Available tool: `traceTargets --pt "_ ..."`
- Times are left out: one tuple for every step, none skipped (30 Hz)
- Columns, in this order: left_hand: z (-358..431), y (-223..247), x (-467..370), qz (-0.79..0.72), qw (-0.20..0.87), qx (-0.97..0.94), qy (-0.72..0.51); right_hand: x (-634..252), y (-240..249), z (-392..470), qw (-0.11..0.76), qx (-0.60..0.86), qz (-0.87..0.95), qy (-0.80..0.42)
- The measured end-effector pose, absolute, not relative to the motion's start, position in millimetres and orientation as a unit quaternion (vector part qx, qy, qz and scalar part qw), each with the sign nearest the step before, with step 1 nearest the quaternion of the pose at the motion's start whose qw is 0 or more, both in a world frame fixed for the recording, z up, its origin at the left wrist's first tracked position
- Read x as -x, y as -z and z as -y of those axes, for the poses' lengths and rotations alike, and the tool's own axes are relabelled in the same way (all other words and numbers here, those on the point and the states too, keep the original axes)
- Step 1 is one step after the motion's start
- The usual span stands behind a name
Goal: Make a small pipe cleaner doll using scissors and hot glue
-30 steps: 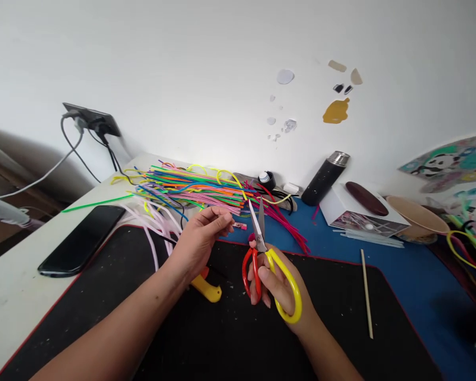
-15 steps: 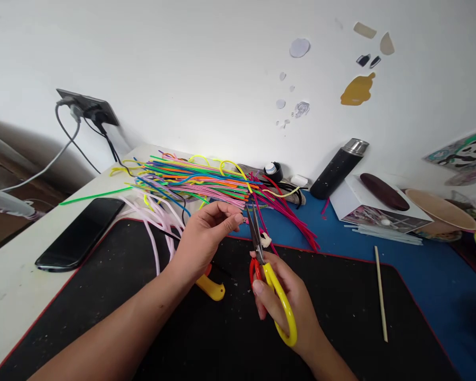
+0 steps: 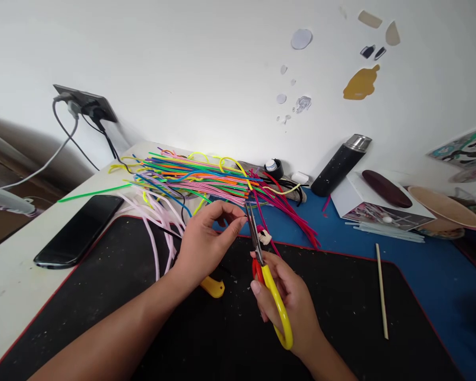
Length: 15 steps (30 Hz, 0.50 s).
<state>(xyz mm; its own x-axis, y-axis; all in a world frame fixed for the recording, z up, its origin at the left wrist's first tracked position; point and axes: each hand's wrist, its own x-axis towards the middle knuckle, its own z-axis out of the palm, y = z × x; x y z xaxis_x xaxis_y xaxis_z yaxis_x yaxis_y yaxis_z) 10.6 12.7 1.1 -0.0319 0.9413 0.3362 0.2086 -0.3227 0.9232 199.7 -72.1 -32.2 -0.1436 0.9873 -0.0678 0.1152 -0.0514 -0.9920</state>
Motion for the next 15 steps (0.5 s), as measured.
traceTargets --pt "-12.2 -0.6 -10.5 -0.473 0.321 -0.619 -0.539 -199.7 30.8 71.8 0.412 0.506 0.548 -0.524" --pt "-11.9 -0.1 -10.4 -0.472 0.303 -0.631 -0.537 -199.5 29.3 71.5 0.409 0.507 0.549 -0.524" --pt "-11.6 0.3 -10.1 -0.471 0.286 -0.641 -0.535 -199.3 27.9 71.2 0.408 0.509 0.549 -0.522" --pt "-11.5 0.6 -9.8 -0.469 0.269 -0.651 -0.532 -199.1 26.8 71.0 0.407 0.512 0.550 -0.520" --pt "-11.5 0.7 -9.5 -0.467 0.253 -0.661 -0.530 -198.9 26.0 70.8 0.404 0.514 0.551 -0.519" --pt "-11.6 0.7 -9.2 -0.465 0.238 -0.670 -0.527 -198.7 25.6 70.8 0.401 0.516 0.551 -0.518" --pt "-11.7 0.5 -9.0 -0.464 0.224 -0.677 -0.526 -198.5 25.5 70.8 0.399 0.518 0.552 -0.517" --pt "-11.8 0.3 -8.9 -0.462 0.212 -0.683 -0.525 -198.3 25.7 70.8 0.396 0.520 0.553 -0.516" --pt "-11.9 0.0 -8.9 -0.460 0.202 -0.688 -0.524 -198.1 26.1 71.0 0.396 0.521 0.554 -0.515" --pt "-12.0 -0.3 -9.1 -0.457 0.193 -0.692 -0.524 -197.8 26.6 71.2 0.396 0.522 0.555 -0.512" --pt "-12.0 -0.6 -9.3 -0.455 0.186 -0.696 -0.523 -197.6 27.2 71.4 0.397 0.522 0.556 -0.510" --pt "-12.1 -0.7 -9.6 -0.453 0.179 -0.700 -0.523 -197.3 27.8 71.7 0.397 0.523 0.557 -0.509" --pt "-12.1 -0.8 -9.9 -0.451 0.174 -0.703 -0.522 -197.0 28.3 72.1 0.395 0.525 0.557 -0.509" --pt "-12.0 -0.8 -10.2 -0.450 0.169 -0.705 -0.521 -196.8 28.7 72.4 0.393 0.527 0.556 -0.508" --pt "-12.0 -0.7 -10.5 -0.449 0.166 -0.707 -0.521 -196.7 29.1 72.8 0.391 0.530 0.555 -0.508"
